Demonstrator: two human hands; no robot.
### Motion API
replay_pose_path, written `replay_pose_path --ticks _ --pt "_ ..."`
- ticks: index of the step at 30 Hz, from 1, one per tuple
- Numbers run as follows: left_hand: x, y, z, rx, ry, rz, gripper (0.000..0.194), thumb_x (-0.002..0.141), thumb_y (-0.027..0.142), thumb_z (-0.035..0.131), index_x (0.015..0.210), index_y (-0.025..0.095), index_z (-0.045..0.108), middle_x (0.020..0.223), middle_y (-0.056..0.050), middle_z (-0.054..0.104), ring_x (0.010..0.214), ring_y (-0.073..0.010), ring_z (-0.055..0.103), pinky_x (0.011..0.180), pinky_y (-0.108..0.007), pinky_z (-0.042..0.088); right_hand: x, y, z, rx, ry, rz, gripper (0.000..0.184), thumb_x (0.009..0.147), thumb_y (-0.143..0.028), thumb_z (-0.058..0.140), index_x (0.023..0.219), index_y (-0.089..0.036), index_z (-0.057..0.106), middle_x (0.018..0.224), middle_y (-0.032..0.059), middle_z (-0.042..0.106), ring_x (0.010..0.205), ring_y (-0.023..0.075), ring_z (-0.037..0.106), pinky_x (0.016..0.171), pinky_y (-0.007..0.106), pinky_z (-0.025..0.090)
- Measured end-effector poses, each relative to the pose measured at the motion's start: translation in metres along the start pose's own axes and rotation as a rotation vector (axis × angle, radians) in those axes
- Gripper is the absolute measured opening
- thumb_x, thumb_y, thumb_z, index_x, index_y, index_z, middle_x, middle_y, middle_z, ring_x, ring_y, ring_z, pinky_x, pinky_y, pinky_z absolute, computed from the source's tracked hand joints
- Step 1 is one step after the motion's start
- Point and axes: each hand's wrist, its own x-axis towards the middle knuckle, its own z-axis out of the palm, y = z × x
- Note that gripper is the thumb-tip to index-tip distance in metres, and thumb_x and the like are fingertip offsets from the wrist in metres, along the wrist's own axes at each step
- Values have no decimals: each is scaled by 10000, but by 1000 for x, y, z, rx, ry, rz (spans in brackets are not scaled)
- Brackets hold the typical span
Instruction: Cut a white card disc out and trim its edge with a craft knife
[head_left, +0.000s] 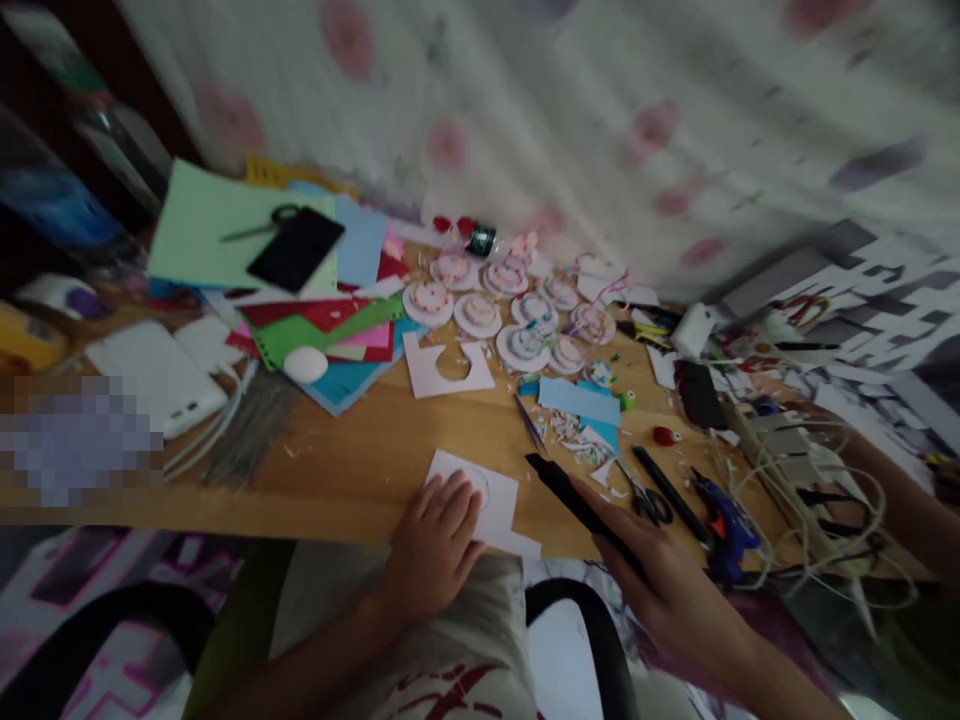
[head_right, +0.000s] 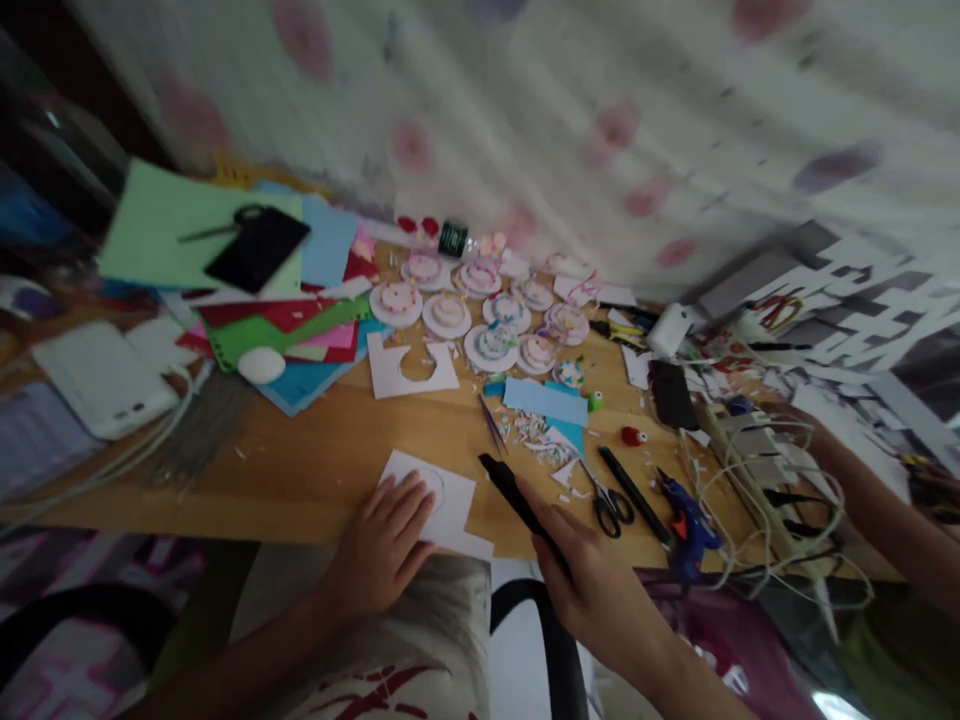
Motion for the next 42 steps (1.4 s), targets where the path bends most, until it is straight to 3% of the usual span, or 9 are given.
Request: replay_pose_path --ticks 4,9,15,20,26,32,34,37,42 --pt "-6 -11 -9 26 -38 85 442 943 254 464 1362 124 521 1433 -120 547 1366 -274 448 1111 -473 406 1 26 24 27 122 -28 631 958 -148 305 1565 -265 177 1439 113 498 1302 238 508 1056 420 457" --pt "1 -27 -18 -27 -39 -13 502 895 254 558 1384 157 499 1481 -141 486 1368 -292 448 1073 -478 461 18 40 57 -57 193 -31 823 844 -20 342 1579 -280 77 1150 118 551 1063 248 596 947 435 501" --pt "30 -43 -35 -150 -271 -105 842 660 339 833 1402 156 480 1435 -137 524 1388 -354 373 1159 -555 309 37 51 82 -305 368 -52 878 765 21 419 1555 -312 227 1032 104 511 905 264 557 821 455 508" --pt "31 -50 -55 -192 -339 -172 883 515 428 917 1282 168 566 1280 -147 570 1252 -372 455 1064 -533 393 47 56 84 -247 475 -113 713 827 -62 432 1504 -280 379 1028 108 522 883 251 544 783 443 525" --pt "-4 -47 -85 -380 -236 -139 44 839 177 670 870 198 647 901 -25 629 951 -216 583 950 -404 437 44 38 63 -128 440 -122 459 948 -249 467 1400 -173 491 1249 193 482 1147 341 469 960 586 425" --pt "0 -27 -112 -734 -294 -313 66 828 219 676 781 173 679 789 -6 595 737 -137 583 671 -240 424 28 -36 46 551 -10 -378 594 806 -465 729 1304 -198 545 1243 125 578 1159 261 550 971 364 470" --pt "12 -26 -118 -876 -315 -340 90 793 247 715 748 170 705 768 -7 591 723 -132 579 660 -231 416 26 -55 49 727 -119 -354 357 870 -396 685 1167 -204 636 1073 80 652 992 201 615 854 298 492" --pt "25 -30 -118 -1134 -391 -423 165 722 319 777 789 173 741 785 -18 620 708 -135 572 641 -232 412 30 -64 51 898 -74 -190 212 959 -344 554 956 -177 685 902 59 663 841 165 606 750 270 462" --pt "35 -35 -106 -1385 -417 -930 404 664 469 801 934 177 730 862 -51 706 766 -183 605 670 -264 466 48 -52 43 1194 -91 244 336 849 -499 682 818 -164 680 744 6 586 675 122 500 600 230 379"
